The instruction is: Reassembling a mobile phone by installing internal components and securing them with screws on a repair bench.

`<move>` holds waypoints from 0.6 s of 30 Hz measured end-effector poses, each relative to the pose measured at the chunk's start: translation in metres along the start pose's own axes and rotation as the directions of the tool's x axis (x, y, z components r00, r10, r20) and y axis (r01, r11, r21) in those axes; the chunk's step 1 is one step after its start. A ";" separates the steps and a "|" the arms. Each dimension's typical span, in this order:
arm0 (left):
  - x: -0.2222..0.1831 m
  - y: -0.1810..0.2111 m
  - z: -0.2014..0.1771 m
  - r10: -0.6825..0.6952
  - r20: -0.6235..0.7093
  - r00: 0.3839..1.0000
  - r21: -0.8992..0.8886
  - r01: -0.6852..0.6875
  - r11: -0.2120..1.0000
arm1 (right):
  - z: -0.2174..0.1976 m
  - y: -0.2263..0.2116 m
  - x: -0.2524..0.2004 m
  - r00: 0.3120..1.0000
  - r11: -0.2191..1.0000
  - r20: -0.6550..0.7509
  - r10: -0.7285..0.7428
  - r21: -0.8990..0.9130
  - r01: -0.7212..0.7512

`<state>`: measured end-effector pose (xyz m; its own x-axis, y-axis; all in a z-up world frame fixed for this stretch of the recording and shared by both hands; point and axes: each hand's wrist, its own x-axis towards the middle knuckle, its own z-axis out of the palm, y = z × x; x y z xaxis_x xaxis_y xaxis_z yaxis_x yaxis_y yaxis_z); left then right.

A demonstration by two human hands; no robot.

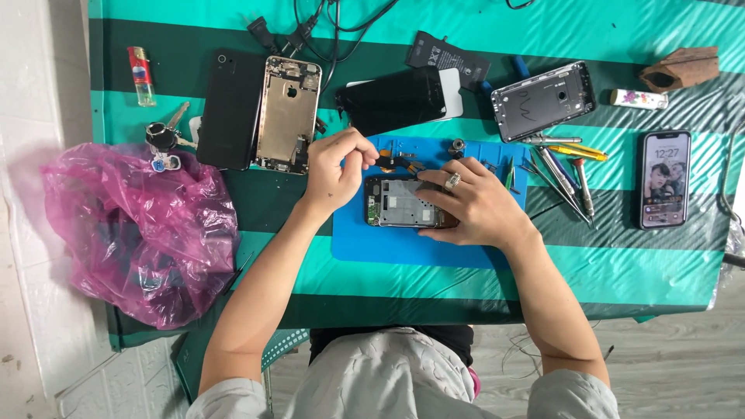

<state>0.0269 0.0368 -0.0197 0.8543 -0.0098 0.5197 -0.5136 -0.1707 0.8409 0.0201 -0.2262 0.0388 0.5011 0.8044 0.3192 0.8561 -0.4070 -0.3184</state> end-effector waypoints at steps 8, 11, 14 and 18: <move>0.003 0.008 0.000 -0.002 0.023 1.000 -0.035 0.002 0.999 | 0.004 0.002 0.000 1.000 1.000 0.020 -0.006 -0.015 0.006; 0.003 0.009 0.000 -0.011 0.039 0.999 -0.048 0.013 0.999 | 0.003 0.001 0.000 1.000 1.000 0.030 -0.001 -0.021 0.002; 0.001 0.008 0.000 -0.011 0.052 0.999 -0.059 0.014 0.998 | 0.002 -0.001 0.003 1.000 1.000 0.030 -0.010 -0.017 0.010; 0.002 0.007 -0.001 -0.008 0.063 0.998 -0.061 0.011 0.998 | 0.005 0.000 0.002 0.999 1.000 0.021 -0.029 -0.008 0.029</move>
<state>0.0245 0.0365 -0.0126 0.8615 -0.0710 0.5027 -0.5077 -0.1106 0.8544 0.0211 -0.2224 0.0355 0.4736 0.8248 0.3089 0.8712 -0.3870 -0.3021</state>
